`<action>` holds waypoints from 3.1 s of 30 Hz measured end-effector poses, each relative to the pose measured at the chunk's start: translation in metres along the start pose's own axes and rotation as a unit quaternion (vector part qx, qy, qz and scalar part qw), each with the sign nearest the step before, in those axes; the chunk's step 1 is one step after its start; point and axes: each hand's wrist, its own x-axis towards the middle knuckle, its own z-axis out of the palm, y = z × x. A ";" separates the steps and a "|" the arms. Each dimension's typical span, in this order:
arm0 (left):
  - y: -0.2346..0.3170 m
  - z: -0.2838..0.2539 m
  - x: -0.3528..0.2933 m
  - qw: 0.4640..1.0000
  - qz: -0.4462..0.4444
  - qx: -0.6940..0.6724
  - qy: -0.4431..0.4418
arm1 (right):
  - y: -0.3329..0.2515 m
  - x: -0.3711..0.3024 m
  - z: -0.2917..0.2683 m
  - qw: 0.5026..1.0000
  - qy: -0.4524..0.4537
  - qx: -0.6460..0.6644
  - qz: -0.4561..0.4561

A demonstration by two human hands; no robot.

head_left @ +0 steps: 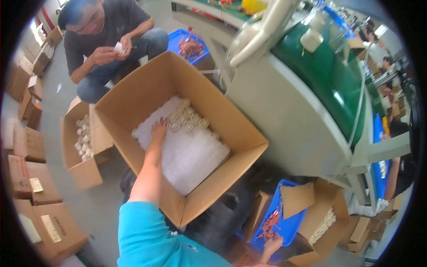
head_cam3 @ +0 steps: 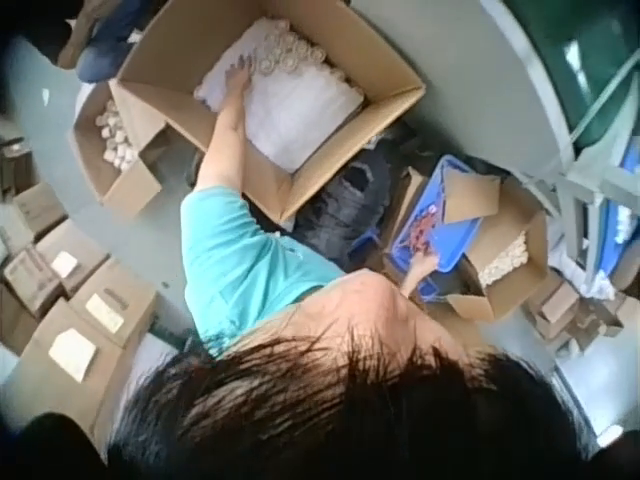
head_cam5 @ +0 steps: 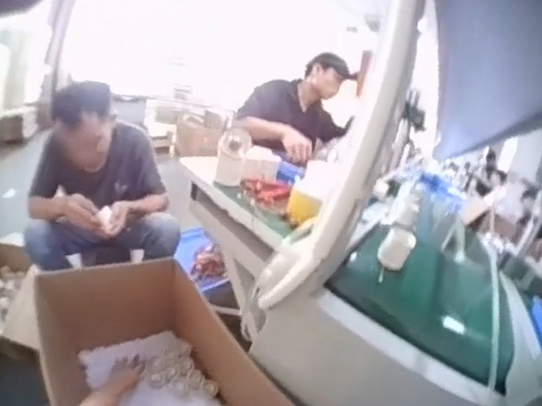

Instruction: The person packages and organizes small white electronic components into cardboard boxes by hand.

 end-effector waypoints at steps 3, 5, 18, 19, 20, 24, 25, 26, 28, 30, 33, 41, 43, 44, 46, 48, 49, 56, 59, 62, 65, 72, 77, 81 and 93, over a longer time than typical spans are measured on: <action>-0.046 0.010 -0.002 0.998 -0.044 0.019 0.033 | -0.038 0.008 -0.005 0.993 -0.082 0.039 0.075; -0.014 0.014 0.001 0.998 -0.057 -0.021 -0.007 | -0.059 0.007 -0.035 0.976 -0.164 -0.107 0.093; -0.071 -0.061 0.055 0.941 -0.264 -0.189 0.092 | -0.043 0.056 -0.048 0.965 0.216 0.105 -0.110; -0.031 -0.083 0.066 0.922 -0.272 -0.274 0.032 | -0.036 0.049 -0.061 0.967 0.223 0.086 -0.088; -0.004 -0.115 0.057 0.887 -0.294 -0.354 -0.029 | -0.035 0.045 -0.072 0.953 0.279 0.064 -0.098; 0.017 -0.217 -0.001 0.992 0.033 -0.125 -0.008 | -0.065 0.021 -0.106 0.915 0.333 0.227 -0.024; 0.035 -0.241 -0.022 0.982 0.065 -0.180 -0.001 | -0.066 0.013 -0.105 0.915 0.332 0.228 -0.016; 0.046 -0.261 -0.046 0.968 0.092 -0.234 0.008 | -0.068 0.009 -0.101 0.894 0.288 0.344 -0.009; 0.073 -0.288 -0.108 0.897 0.212 -0.388 0.018 | -0.086 -0.007 -0.101 0.855 0.197 0.479 -0.017; 0.099 -0.298 -0.173 0.771 0.289 -0.561 -0.087 | -0.125 -0.031 -0.105 0.829 0.082 0.553 -0.022; 0.128 -0.321 -0.281 0.695 0.305 -0.620 -0.198 | -0.189 -0.061 -0.101 0.768 -0.053 0.638 -0.024; 0.137 -0.356 -0.381 0.810 0.413 -0.413 0.050 | -0.259 -0.086 -0.125 0.603 -0.413 0.677 -0.094; 0.129 -0.349 -0.382 0.831 0.419 -0.363 0.046 | -0.256 -0.087 -0.122 0.583 -0.424 0.687 -0.087; 0.123 -0.340 -0.383 0.838 0.366 -0.403 -0.034 | -0.255 -0.087 -0.122 0.573 -0.431 0.691 -0.094; 0.118 -0.345 -0.388 0.848 0.305 -0.421 -0.101 | -0.253 -0.091 -0.126 0.570 -0.438 0.690 -0.088; 0.114 -0.356 -0.395 0.838 0.313 -0.425 -0.137 | -0.252 -0.099 -0.114 0.625 -0.386 0.668 -0.117; 0.112 -0.359 -0.398 0.827 0.318 -0.431 -0.171 | -0.250 -0.103 -0.110 0.678 -0.333 0.639 -0.147; 0.110 -0.356 -0.399 0.812 0.356 -0.450 -0.111 | -0.246 -0.109 -0.114 0.681 -0.297 0.641 -0.192; 0.113 -0.340 -0.393 0.809 0.369 -0.456 0.010 | -0.245 -0.102 -0.112 0.659 -0.300 0.669 -0.168; 0.105 -0.306 -0.382 0.717 0.203 -0.664 0.067 | -0.247 -0.098 -0.116 0.698 -0.244 0.655 -0.157; 0.105 -0.299 -0.373 0.771 0.180 -0.600 0.111 | -0.249 -0.095 -0.130 0.738 -0.150 0.618 -0.226; 0.121 -0.288 -0.371 0.794 0.291 -0.479 0.235 | -0.262 -0.116 -0.167 0.773 -0.048 0.511 -0.373; 0.123 -0.290 -0.374 0.790 0.320 -0.466 0.238 | -0.268 -0.125 -0.158 0.762 -0.068 0.522 -0.377; 0.124 -0.290 -0.376 0.790 0.320 -0.470 0.229 | -0.273 -0.128 -0.156 0.762 -0.091 0.515 -0.382; 0.127 -0.291 -0.378 0.793 0.336 -0.472 0.191 | -0.282 -0.127 -0.147 0.774 -0.083 0.486 -0.397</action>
